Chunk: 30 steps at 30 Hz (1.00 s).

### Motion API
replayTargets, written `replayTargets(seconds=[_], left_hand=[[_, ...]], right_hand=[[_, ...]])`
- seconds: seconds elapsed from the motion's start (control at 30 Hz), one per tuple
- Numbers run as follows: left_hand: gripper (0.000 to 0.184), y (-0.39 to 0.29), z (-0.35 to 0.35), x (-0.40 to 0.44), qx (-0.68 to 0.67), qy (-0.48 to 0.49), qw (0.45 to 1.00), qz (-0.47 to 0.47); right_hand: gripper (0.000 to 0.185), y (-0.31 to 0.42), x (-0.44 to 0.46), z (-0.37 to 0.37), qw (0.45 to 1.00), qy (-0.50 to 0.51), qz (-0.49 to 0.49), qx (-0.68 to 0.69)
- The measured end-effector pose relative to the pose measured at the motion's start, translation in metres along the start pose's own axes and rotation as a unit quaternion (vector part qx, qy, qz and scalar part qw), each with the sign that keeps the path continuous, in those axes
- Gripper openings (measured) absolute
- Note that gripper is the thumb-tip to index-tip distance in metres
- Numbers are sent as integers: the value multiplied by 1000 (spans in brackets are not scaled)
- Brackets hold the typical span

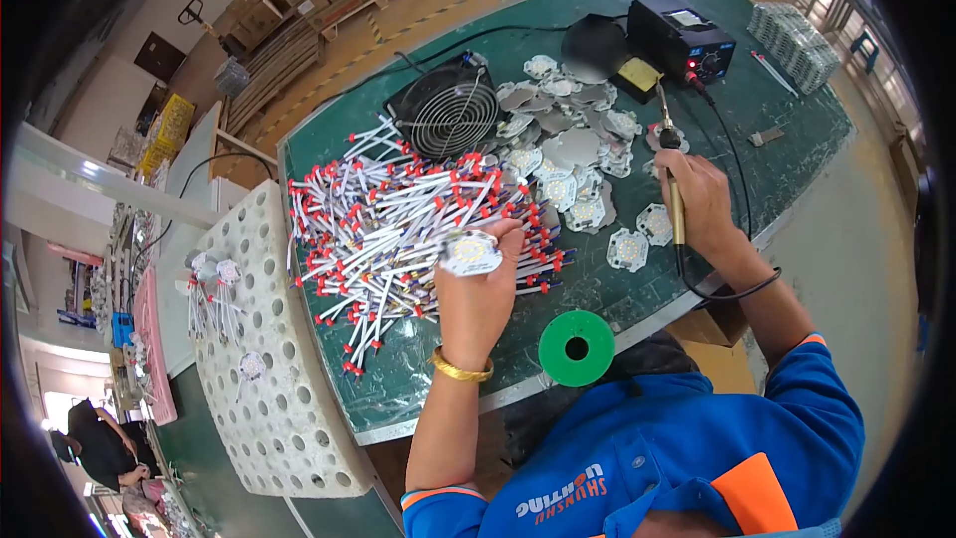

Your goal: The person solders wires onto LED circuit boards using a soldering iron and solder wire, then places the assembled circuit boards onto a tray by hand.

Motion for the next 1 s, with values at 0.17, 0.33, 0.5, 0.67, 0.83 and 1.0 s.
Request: replayTargets(seconds=[0.17, 0.33, 0.5, 0.67, 0.83, 1.0], left_hand=[[21, -7, -20, 5, 196, -7, 980, -40], [18, 0, -22, 3, 245, 2, 966, -82], [10, -22, -4, -2, -98, -40, 993, 44], [9, -28, 8, -3, -451, -67, 886, 85], [5, -11, -12, -4, -455, -46, 881, 124], [7, -13, -22, -7, -474, -30, 872, 119]], right_hand=[[26, 12, 3, 18, 987, -64, -33, 145], [29, 25, -4, 21, 948, -53, -128, 287], [31, 36, -12, 16, 896, 1, -178, 407], [33, 60, -4, 11, 877, 13, -152, 456], [31, 81, 8, 2, 872, -32, -119, 475], [30, 100, 19, -9, 906, -95, -60, 409]])
Point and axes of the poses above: each hand's wrist, its own x-axis towards the middle knuckle, its own z-axis out of the back of the hand, y = z × x, the point moved 2 cm from there along x, towards the middle knuckle, and after that the axes turned 5 degrees about -z, right-handed, at the moved point
